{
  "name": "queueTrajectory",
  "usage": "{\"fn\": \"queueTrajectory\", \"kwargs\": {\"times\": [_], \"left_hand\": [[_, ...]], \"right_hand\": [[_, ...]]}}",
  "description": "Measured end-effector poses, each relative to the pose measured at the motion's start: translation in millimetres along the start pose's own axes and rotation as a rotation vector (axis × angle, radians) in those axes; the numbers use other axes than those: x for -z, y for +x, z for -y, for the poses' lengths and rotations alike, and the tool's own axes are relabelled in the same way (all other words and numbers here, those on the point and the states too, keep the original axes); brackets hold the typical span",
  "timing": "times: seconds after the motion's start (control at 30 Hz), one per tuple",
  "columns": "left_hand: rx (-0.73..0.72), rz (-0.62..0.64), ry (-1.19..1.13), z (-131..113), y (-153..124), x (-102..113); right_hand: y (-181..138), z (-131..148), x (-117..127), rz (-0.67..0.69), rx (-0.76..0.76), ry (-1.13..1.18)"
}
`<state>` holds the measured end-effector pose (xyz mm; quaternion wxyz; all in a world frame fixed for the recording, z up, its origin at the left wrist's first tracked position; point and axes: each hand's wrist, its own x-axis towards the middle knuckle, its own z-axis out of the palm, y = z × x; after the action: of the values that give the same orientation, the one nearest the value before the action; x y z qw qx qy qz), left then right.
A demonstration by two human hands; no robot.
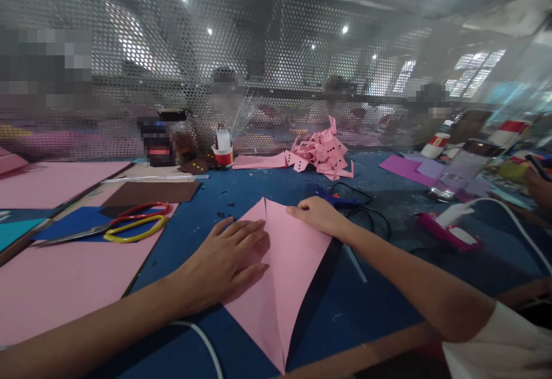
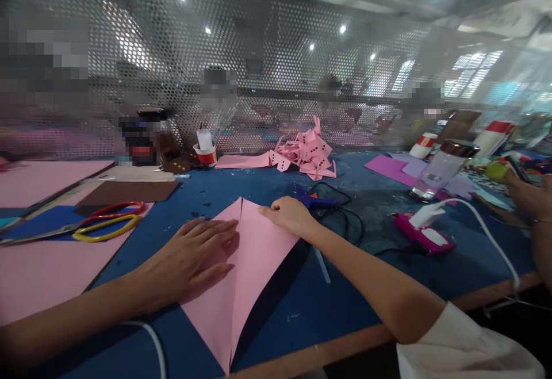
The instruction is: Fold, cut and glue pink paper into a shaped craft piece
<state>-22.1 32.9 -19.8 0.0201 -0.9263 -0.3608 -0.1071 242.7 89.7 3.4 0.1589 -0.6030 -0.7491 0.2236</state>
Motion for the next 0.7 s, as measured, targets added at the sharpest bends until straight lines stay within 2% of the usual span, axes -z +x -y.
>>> {"fn": "queueTrajectory", "kwargs": {"times": [0.27,0.7], "left_hand": [[-0.007,0.031,-0.004,-11.3,-3.2,3.1],[-0.021,0.007,0.006,-8.8,-3.6,0.0]], "right_hand": [[-8.5,-2.8,-4.5,0.001,-0.008,-0.06],[-11.9,2.8,-10.3,-0.027,-0.047,-0.136]]}}
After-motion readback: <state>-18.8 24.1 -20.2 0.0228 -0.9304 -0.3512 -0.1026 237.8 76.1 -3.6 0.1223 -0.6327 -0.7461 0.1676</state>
